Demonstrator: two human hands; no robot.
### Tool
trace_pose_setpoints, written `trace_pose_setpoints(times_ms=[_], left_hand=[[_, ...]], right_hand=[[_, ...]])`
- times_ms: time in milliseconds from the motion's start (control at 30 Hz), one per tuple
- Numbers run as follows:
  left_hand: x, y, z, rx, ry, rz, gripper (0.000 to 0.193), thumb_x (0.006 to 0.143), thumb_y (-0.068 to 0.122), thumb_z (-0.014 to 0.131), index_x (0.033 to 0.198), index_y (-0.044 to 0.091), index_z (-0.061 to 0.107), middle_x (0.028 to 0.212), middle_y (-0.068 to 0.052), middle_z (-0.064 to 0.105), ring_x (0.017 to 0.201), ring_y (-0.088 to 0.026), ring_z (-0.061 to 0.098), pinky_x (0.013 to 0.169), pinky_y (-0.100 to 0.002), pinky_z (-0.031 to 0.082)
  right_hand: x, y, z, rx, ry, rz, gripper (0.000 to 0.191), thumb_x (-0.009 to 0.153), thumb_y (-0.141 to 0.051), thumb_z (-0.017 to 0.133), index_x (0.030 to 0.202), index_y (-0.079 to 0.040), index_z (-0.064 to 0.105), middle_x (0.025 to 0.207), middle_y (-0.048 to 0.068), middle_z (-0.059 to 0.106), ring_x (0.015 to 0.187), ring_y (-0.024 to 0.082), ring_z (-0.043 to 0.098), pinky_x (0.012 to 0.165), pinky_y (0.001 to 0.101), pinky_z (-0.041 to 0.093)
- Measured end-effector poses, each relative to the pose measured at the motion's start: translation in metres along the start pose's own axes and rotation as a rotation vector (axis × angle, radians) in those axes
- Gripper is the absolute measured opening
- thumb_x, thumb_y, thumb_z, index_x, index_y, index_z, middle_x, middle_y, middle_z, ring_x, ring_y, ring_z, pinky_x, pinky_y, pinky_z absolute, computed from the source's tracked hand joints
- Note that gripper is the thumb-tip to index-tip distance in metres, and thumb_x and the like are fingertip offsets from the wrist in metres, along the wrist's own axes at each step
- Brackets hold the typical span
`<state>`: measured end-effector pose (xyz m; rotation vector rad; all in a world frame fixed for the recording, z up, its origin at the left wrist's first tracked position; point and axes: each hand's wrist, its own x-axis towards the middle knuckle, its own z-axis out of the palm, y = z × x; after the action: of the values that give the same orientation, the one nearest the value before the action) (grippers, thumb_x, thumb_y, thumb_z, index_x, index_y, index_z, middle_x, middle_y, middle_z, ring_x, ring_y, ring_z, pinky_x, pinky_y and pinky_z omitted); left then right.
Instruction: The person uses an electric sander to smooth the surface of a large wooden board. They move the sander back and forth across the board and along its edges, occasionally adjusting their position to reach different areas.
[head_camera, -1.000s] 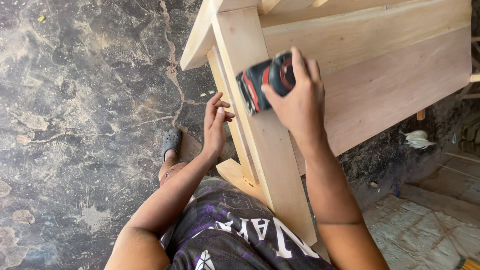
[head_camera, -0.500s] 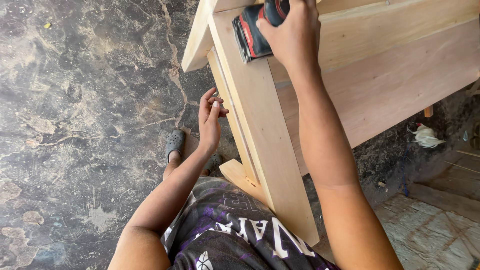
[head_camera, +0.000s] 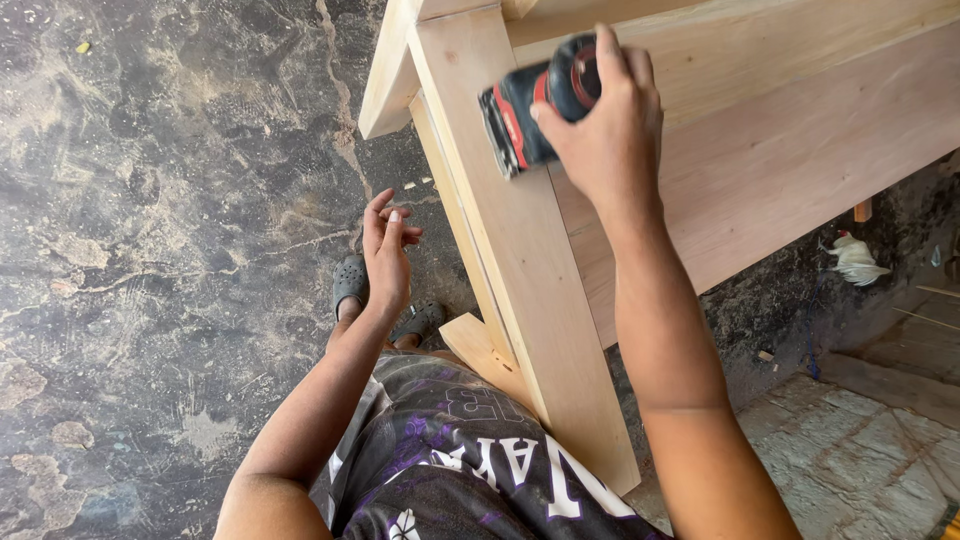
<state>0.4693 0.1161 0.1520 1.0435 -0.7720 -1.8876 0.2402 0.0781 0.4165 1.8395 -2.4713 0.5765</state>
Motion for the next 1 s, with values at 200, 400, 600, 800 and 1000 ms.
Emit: trace_pose_setpoints(times_ms=[200,400,600,800,1000], left_hand=[[0.005,0.008,0.011,-0.021,-0.039,0.03,0.045,0.111,0.023,0.045,0.153,0.007,0.039,0.12,-0.008,0.054,0.095,-0.012,0.059,0.085,-0.032,0.052],[0.001,0.008,0.011,-0.019,-0.033,0.031,0.044,0.111,0.023,0.045,0.151,0.007,0.041,0.119,-0.007,0.056,0.094,-0.012,0.06,0.085,-0.031,0.052],[0.001,0.005,0.009,0.007,-0.024,-0.012,0.041,0.111,0.023,0.045,0.149,0.007,0.043,0.118,-0.006,0.056,0.093,-0.011,0.059,0.084,-0.03,0.052],[0.002,0.006,0.008,-0.003,-0.032,0.008,0.04,0.111,0.022,0.044,0.149,0.006,0.043,0.117,-0.006,0.056,0.094,-0.012,0.06,0.084,-0.031,0.051],[0.002,0.006,0.005,-0.018,-0.023,0.008,0.04,0.111,0.022,0.044,0.148,0.007,0.044,0.116,-0.005,0.057,0.093,-0.012,0.063,0.083,-0.03,0.052]], right_hand=[[0.068,0.004,0.03,-0.011,0.051,-0.023,0.056,0.082,-0.027,0.096,0.122,-0.002,0.065,0.118,0.022,0.068,0.107,0.04,0.068,0.091,0.0484,0.056],[0.064,0.001,0.029,0.035,0.069,-0.052,0.056,0.082,-0.025,0.096,0.12,-0.001,0.063,0.116,0.022,0.068,0.107,0.043,0.067,0.091,0.0493,0.056],[0.043,-0.009,0.022,0.031,0.092,-0.12,0.061,0.079,-0.02,0.095,0.125,0.002,0.061,0.121,0.025,0.066,0.108,0.045,0.065,0.089,0.05,0.056],[0.065,-0.007,0.036,0.021,-0.045,0.022,0.044,0.087,-0.031,0.09,0.113,-0.005,0.065,0.108,0.017,0.072,0.103,0.036,0.073,0.089,0.0465,0.059],[0.005,-0.014,0.008,0.025,0.043,-0.105,0.069,0.081,-0.019,0.095,0.134,0.003,0.057,0.124,0.023,0.064,0.11,0.04,0.069,0.092,0.0468,0.06]])
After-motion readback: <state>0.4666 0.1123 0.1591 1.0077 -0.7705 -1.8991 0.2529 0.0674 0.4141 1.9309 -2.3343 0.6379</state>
